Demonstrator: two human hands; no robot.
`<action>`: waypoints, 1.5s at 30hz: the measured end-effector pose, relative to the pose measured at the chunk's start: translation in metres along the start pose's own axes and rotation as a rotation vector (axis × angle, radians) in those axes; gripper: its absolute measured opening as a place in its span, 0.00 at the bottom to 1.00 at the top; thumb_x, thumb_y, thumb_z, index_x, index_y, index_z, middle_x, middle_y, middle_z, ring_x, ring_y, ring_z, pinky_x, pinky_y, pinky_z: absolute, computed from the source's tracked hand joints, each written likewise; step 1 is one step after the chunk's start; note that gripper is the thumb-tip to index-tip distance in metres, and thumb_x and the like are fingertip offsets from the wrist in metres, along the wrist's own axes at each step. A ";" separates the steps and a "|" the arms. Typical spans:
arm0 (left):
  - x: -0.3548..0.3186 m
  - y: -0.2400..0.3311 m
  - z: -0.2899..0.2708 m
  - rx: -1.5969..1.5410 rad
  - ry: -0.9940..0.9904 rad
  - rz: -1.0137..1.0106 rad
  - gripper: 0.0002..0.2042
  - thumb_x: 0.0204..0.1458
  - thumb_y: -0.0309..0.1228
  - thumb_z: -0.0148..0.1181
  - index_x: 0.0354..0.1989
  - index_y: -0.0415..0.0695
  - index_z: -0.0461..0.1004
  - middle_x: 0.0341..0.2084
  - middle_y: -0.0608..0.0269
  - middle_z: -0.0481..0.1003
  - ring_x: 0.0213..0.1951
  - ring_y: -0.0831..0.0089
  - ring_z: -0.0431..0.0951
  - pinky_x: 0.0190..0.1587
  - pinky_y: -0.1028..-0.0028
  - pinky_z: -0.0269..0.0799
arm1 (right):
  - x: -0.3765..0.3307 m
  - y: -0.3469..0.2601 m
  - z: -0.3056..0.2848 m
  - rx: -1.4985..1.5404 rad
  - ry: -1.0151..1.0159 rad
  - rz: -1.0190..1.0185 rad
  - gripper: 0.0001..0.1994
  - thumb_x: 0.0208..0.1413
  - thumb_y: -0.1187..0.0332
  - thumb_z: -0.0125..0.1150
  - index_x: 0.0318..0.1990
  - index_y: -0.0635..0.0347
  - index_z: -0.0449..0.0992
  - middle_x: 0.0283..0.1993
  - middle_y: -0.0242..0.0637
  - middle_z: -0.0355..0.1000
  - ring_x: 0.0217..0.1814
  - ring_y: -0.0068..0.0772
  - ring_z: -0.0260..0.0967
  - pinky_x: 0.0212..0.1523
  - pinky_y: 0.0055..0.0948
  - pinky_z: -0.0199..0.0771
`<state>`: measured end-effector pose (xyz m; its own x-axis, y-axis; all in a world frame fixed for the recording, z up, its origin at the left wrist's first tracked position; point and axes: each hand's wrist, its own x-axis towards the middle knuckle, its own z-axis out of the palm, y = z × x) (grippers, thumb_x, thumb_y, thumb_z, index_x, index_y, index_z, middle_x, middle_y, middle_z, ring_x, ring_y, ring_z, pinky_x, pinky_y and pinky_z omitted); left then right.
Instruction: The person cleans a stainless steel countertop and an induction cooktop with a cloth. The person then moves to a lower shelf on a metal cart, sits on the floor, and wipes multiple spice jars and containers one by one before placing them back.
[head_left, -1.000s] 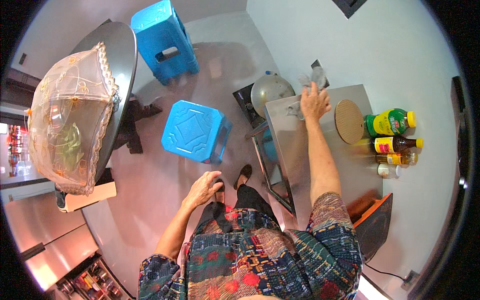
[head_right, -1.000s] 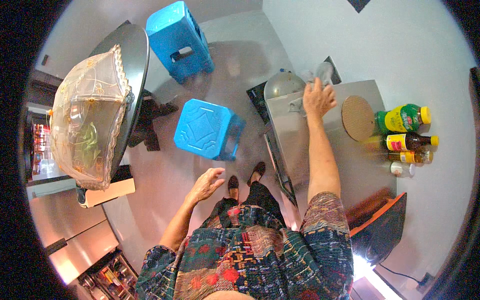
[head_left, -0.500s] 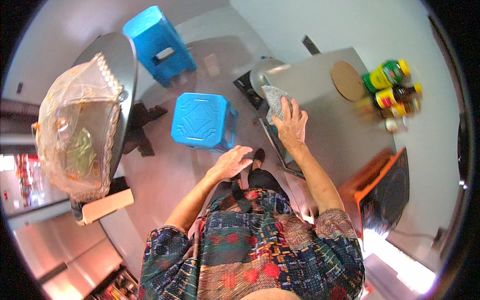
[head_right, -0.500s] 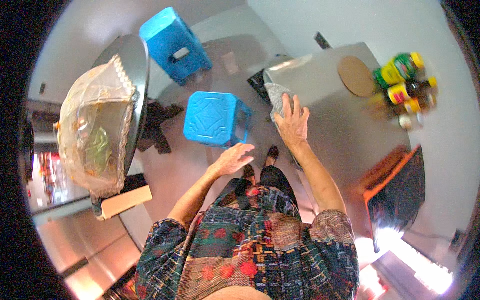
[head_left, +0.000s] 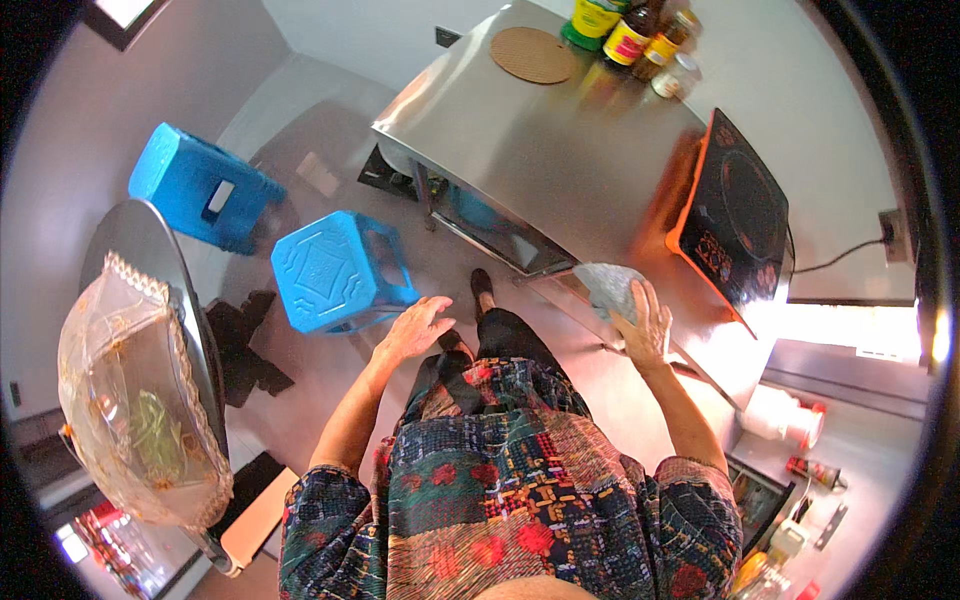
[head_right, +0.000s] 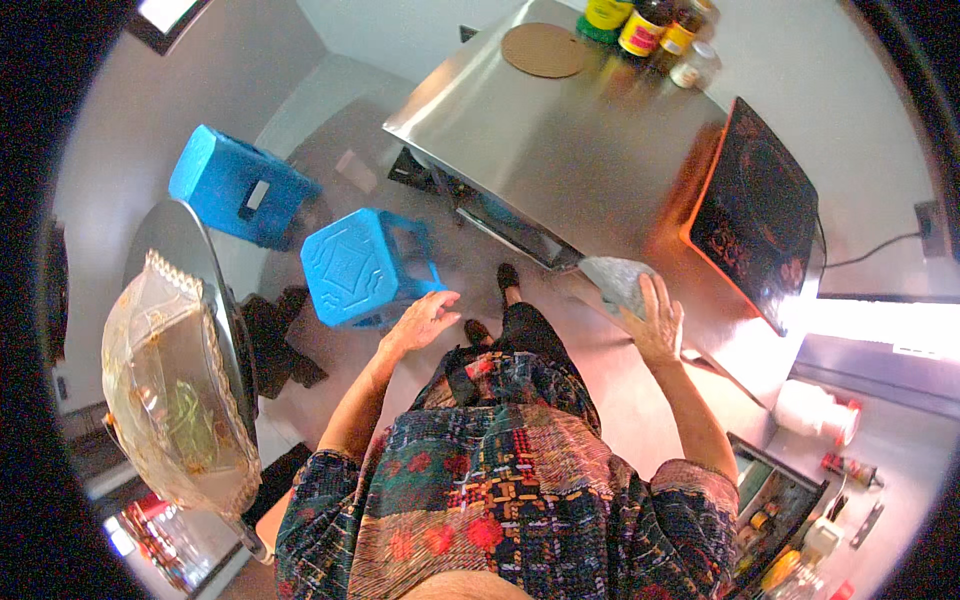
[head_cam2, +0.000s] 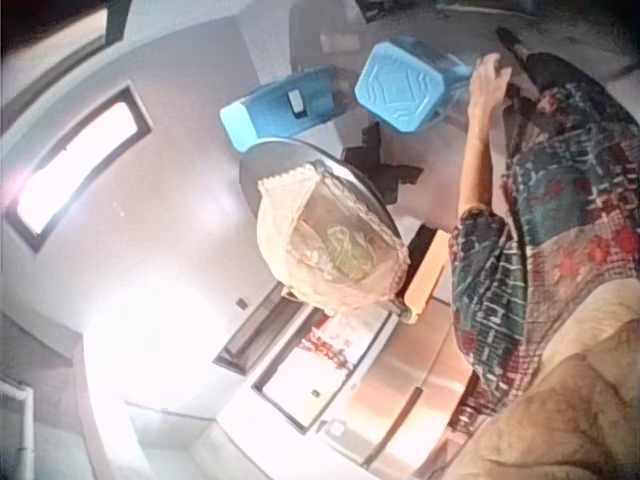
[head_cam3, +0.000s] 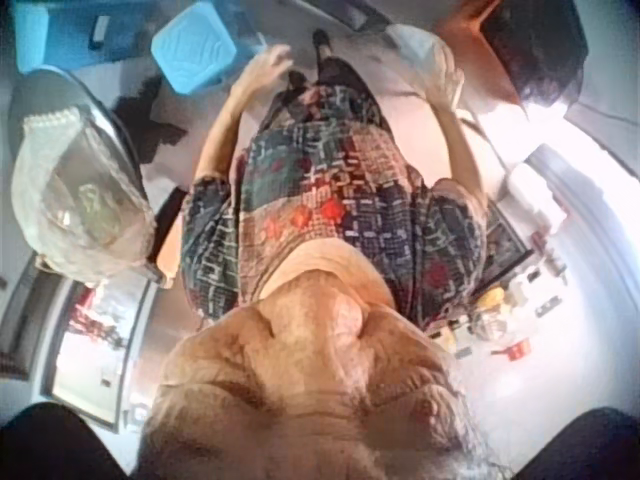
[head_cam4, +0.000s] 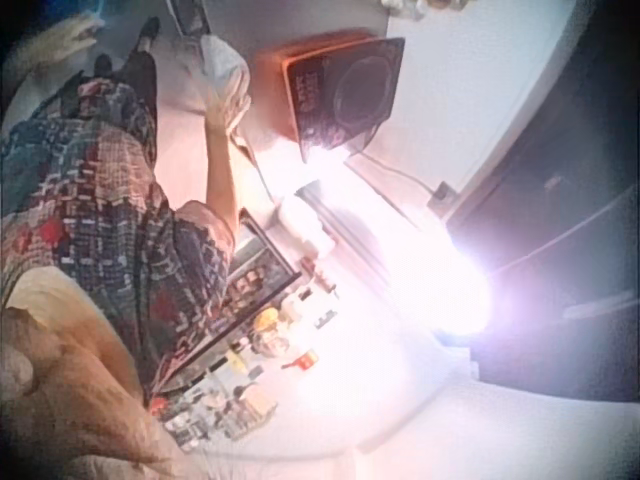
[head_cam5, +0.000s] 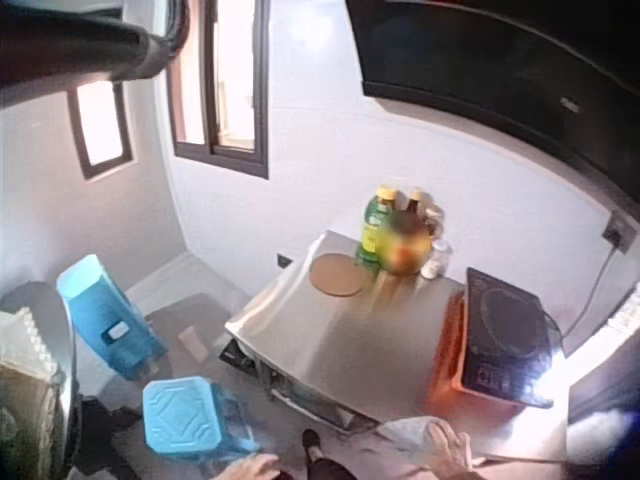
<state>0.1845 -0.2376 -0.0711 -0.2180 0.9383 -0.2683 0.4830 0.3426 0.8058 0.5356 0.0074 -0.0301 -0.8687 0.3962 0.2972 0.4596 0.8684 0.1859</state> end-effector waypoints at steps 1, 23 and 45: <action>0.001 -0.005 0.005 0.024 -0.027 0.008 0.20 0.52 0.39 0.57 0.50 0.41 0.67 0.43 0.50 0.72 0.46 0.55 0.72 0.48 0.63 0.68 | -0.017 0.006 -0.006 -0.024 -0.032 0.032 0.11 0.44 0.64 0.63 0.37 0.38 0.78 0.66 0.44 0.53 0.67 0.49 0.50 0.52 0.50 0.56; -0.046 0.000 0.171 0.317 -0.773 -0.225 0.24 0.51 0.34 0.52 0.60 0.65 0.63 0.51 0.55 0.65 0.51 0.55 0.68 0.48 0.59 0.71 | 0.133 -0.026 0.017 0.348 -0.037 -0.113 0.26 0.45 0.69 0.56 0.55 0.30 0.67 0.61 0.49 0.57 0.62 0.53 0.54 0.53 0.52 0.57; -0.074 -0.064 0.206 -0.319 -0.881 -0.168 0.11 0.51 0.34 0.48 0.25 0.40 0.72 0.24 0.50 0.75 0.30 0.54 0.77 0.29 0.58 0.70 | 0.124 -0.020 0.005 0.363 0.051 -0.065 0.15 0.43 0.69 0.58 0.41 0.38 0.79 0.58 0.43 0.61 0.61 0.48 0.57 0.56 0.47 0.62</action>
<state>0.3447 -0.3190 -0.2119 0.5169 0.6197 -0.5906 0.2213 0.5697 0.7915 0.4177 0.0405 -0.0016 -0.8797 0.3290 0.3433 0.3000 0.9442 -0.1360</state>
